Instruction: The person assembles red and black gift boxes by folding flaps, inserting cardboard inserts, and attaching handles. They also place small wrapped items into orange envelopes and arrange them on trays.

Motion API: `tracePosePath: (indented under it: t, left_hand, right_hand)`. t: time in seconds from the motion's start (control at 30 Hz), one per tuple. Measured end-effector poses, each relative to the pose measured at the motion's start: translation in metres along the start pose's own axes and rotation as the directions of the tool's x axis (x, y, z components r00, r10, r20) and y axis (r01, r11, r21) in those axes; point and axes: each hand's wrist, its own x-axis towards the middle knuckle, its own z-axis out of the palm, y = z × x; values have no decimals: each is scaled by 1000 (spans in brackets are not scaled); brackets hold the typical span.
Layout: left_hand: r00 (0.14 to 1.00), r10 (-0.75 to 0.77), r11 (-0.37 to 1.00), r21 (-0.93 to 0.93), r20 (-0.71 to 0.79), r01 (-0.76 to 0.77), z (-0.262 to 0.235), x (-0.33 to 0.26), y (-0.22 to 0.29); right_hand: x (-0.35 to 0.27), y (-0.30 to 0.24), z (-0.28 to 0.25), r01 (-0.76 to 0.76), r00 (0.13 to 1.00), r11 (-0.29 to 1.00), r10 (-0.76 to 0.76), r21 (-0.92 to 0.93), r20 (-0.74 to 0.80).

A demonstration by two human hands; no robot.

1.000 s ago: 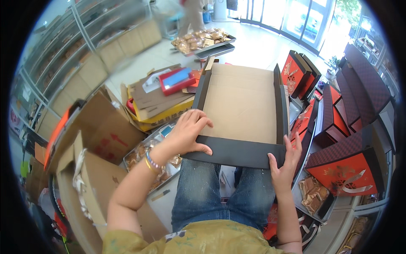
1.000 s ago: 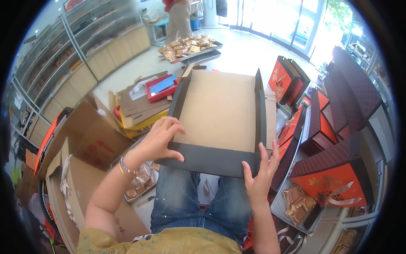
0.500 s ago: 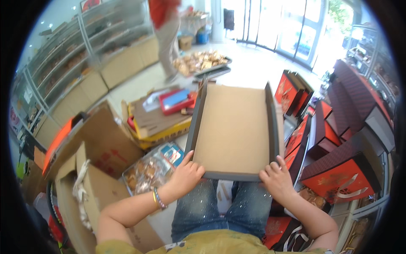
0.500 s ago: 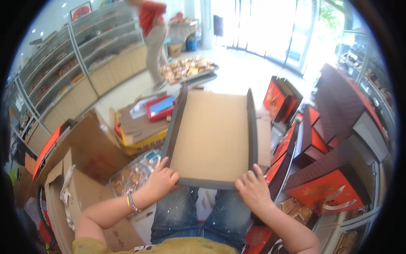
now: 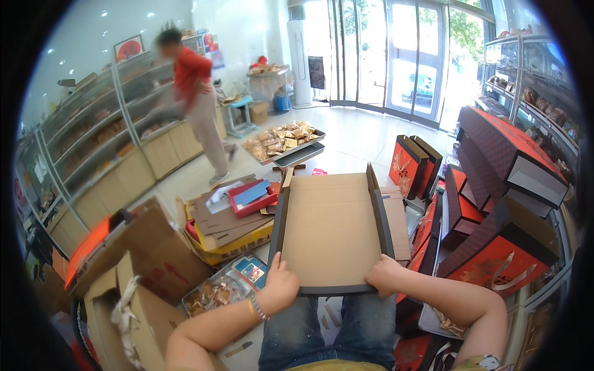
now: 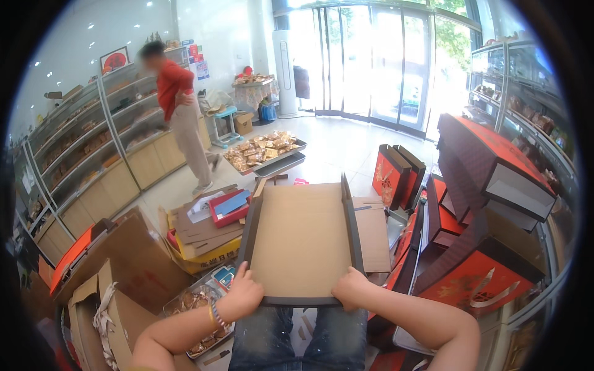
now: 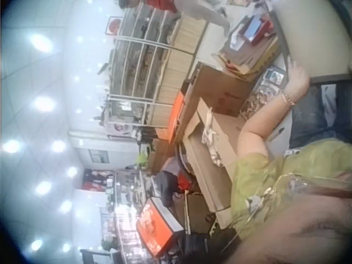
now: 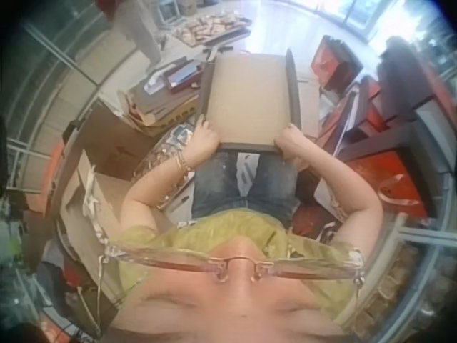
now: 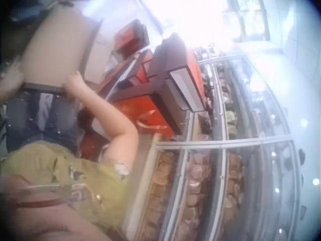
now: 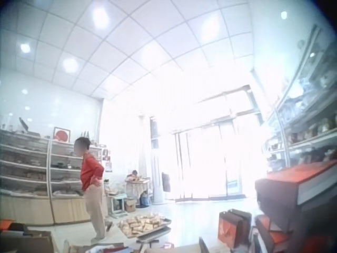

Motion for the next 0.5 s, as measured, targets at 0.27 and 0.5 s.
tracePosePath:
  t: [0.27, 0.5]
  left_hand:
    - [720, -694, 200, -962, -7, 183, 3, -48, 2]
    - [609, -626, -731, -638, 487, -241, 18, -53, 57]
  right_hand:
    - [44, -65, -34, -45, 884, 877, 258, 478, -390]
    - [122, -100, -130, 45, 991, 256, -135, 966, -11]
